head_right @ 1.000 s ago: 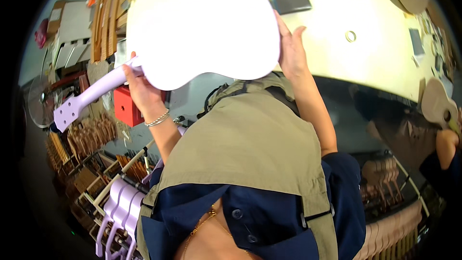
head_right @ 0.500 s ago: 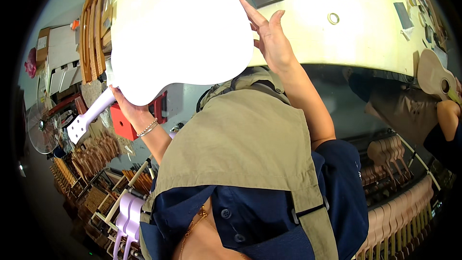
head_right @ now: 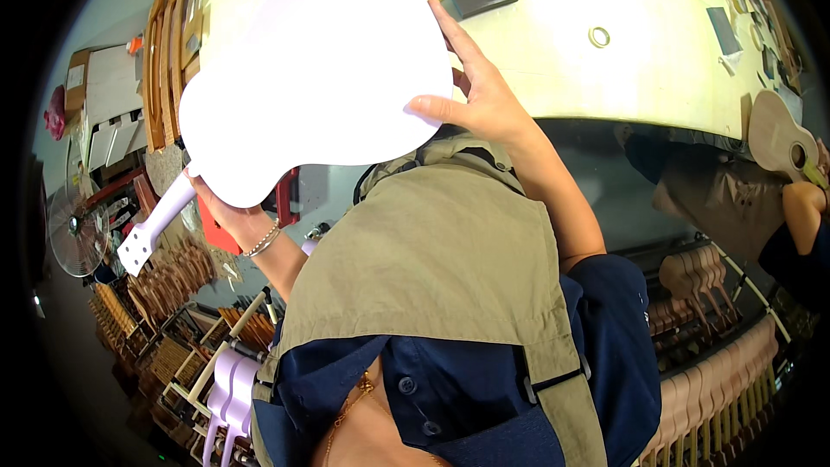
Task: The person sands the edges of a light purple guitar body using a sanding block and a utility knife. They repeatedly pick up the guitar body from a rack, smooth the edges, and return it to the rack. The person also uses a utility knife to trim or clean the edges of the guitar body.
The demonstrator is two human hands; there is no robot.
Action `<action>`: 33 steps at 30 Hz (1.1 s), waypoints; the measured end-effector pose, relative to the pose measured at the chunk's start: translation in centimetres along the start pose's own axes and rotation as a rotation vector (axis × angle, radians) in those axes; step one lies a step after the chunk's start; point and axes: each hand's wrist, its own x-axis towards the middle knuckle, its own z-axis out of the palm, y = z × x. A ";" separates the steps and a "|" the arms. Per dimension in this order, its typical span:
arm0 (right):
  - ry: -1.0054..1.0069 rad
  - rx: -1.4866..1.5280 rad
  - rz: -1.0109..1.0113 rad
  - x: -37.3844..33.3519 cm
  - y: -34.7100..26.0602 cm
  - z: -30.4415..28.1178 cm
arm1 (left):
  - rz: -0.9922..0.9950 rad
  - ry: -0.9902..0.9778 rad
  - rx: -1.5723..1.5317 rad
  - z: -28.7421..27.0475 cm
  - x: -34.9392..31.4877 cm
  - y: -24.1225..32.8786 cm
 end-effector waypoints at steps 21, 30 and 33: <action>0.270 0.460 0.152 0.8 4.4 1.0 | 0.043 -0.102 0.102 3.2 -2.8 0.3; 0.298 0.545 0.179 0.0 6.7 0.9 | 0.129 -0.225 0.178 5.5 -4.2 0.2; 0.253 0.553 0.168 -0.9 8.6 -0.6 | 0.164 -0.296 0.108 5.1 -3.8 0.3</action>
